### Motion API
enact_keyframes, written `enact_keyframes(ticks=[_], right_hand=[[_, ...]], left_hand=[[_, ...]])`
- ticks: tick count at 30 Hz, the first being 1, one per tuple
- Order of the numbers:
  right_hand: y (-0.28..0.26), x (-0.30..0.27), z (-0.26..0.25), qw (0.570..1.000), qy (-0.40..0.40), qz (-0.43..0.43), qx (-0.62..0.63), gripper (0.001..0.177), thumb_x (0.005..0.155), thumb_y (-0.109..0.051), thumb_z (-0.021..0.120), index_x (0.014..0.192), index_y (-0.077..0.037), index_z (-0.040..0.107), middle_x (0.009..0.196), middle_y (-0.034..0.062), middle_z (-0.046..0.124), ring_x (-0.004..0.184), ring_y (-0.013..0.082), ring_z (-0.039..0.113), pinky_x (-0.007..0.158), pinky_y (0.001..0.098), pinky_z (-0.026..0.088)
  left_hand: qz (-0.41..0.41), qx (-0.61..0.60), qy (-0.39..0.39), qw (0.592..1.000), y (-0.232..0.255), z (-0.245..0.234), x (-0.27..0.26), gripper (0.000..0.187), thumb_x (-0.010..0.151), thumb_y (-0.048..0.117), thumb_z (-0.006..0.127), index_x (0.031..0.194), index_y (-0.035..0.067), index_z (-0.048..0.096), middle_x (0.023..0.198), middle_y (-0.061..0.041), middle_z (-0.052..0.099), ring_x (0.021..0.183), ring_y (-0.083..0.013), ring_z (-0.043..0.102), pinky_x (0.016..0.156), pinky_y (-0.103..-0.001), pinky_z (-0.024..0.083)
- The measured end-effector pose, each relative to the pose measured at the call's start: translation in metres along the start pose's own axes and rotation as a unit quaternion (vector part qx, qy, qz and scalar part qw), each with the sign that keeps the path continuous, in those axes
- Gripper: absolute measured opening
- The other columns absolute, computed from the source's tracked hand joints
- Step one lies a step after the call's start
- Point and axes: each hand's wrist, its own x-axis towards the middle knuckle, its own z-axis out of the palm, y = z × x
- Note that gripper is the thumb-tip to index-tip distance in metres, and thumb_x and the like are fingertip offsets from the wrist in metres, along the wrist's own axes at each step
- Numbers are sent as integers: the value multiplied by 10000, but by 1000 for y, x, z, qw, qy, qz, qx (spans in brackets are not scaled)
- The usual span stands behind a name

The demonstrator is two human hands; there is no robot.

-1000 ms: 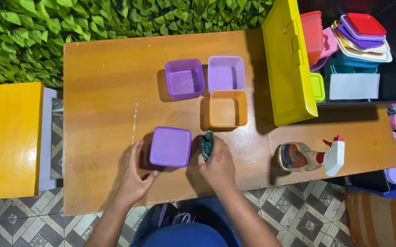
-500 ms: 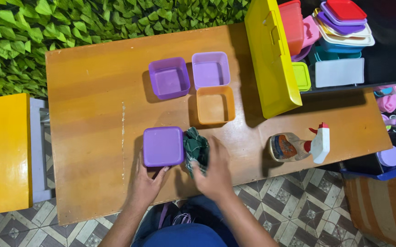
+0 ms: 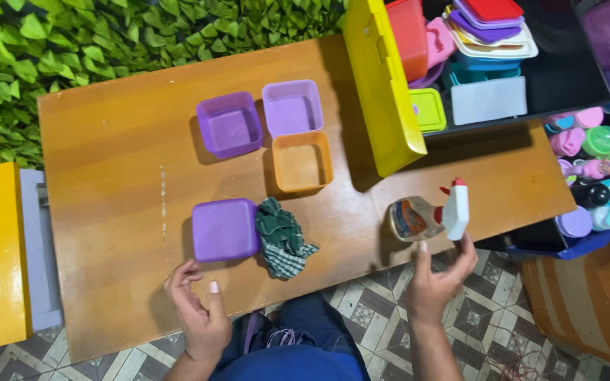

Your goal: The person retrieves three small plastic containers from a yellow storage bin and places them on a wooden table. They spray a cleaning solution into one purple container and wipe its interior and exterior with a cloth, then repeat the wiping on the other containers.

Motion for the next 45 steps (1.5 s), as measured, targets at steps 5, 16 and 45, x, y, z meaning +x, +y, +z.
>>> enact_keyframes(ticks=[5,16,45], right_hand=[[-15,40,7,997,-33,22,72,710,931,-140,766,1508,36,390,1431,197,485,1383,312,496,1205,472,375],[-20,76,3,990,-75,-113,33,551,884,-20,752,1401,-11,562,1284,169,568,1183,318,615,1024,439,527],[-185,-20,56,808,-588,0,11,312,772,-189,675,1046,-49,625,990,179,671,948,395,666,822,480,537]], left_hand=[[12,31,-99,995,47,50,7,468,955,37,574,1402,-21,448,1338,-181,517,1212,-288,547,1092,-412,437],[-34,-49,-202,977,99,153,22,462,1015,94,516,1450,-23,412,1442,-209,487,1312,-327,529,1123,-426,415],[-149,109,16,983,-15,6,10,608,929,42,679,1480,-28,431,1446,-209,512,1298,-313,548,1091,-400,458]])
